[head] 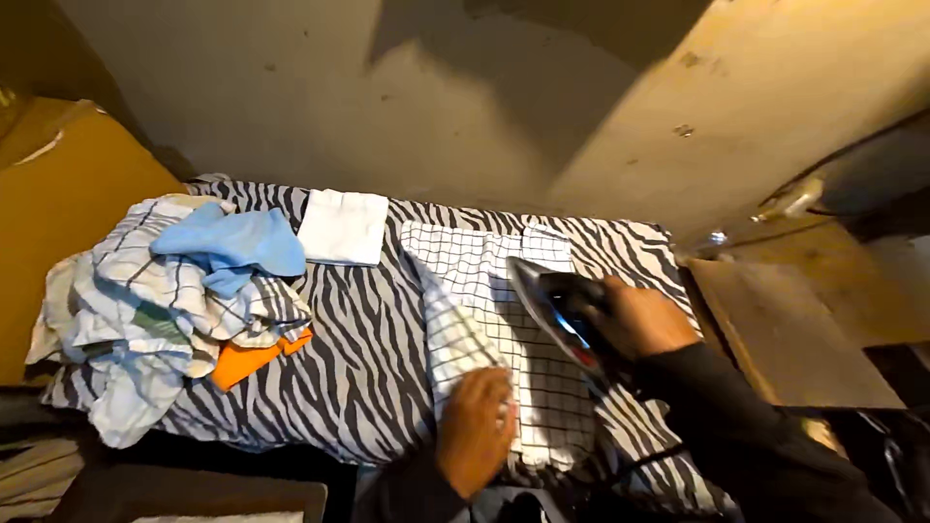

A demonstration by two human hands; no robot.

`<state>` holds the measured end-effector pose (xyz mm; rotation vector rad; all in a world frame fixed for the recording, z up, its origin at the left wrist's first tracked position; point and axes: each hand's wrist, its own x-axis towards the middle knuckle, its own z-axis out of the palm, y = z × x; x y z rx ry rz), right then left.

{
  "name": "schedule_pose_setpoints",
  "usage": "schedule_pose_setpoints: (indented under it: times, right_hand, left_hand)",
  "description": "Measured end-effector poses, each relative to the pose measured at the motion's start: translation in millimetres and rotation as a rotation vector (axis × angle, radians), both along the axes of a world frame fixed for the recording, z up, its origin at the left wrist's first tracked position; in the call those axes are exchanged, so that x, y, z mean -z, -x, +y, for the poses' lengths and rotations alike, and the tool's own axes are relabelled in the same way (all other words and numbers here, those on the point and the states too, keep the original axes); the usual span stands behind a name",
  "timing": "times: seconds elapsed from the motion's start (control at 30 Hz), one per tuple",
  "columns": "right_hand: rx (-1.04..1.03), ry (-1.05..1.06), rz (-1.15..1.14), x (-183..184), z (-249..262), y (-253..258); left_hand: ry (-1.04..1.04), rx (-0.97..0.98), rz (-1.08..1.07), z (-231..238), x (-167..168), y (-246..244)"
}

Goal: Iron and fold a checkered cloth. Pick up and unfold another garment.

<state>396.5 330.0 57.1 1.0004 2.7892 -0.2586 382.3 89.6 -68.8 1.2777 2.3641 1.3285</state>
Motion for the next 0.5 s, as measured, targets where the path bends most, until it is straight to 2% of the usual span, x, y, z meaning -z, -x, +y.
schedule_pose_setpoints:
  times: [0.07,0.1,0.13,0.2,0.3,0.37,0.43,0.5]
  right_hand:
    - [0.139,-0.047,0.012,1.3,25.9,-38.8]
    - [0.181,-0.052,0.021,2.3,32.1,-58.7]
    - [0.198,-0.056,0.040,4.0,36.5,-77.5]
    - [0.196,-0.016,0.082,10.3,34.0,-107.5]
    - [0.107,0.070,0.111,26.5,-5.4,-122.8]
    - [0.044,0.185,0.044,37.2,-41.6,-109.8]
    - [-0.022,0.326,-0.072,45.8,-78.9,-90.8]
    - [-0.133,0.365,-0.076,55.4,-111.4,-81.1]
  left_hand:
    - [0.172,0.346,-0.087,27.7,4.6,-25.6]
    - [0.180,0.478,-0.114,32.8,7.8,-33.6]
    - [0.128,0.529,-0.108,33.1,10.0,-36.8]
    - [0.006,0.410,-0.038,22.2,9.9,-24.2]
    - [0.106,0.133,0.056,9.8,-18.1,34.5]
    - [0.160,0.066,0.145,26.5,-37.4,79.2]
    - [0.146,0.162,0.251,56.2,-38.6,114.6]
    - [0.212,0.426,0.319,91.8,-33.2,137.5]
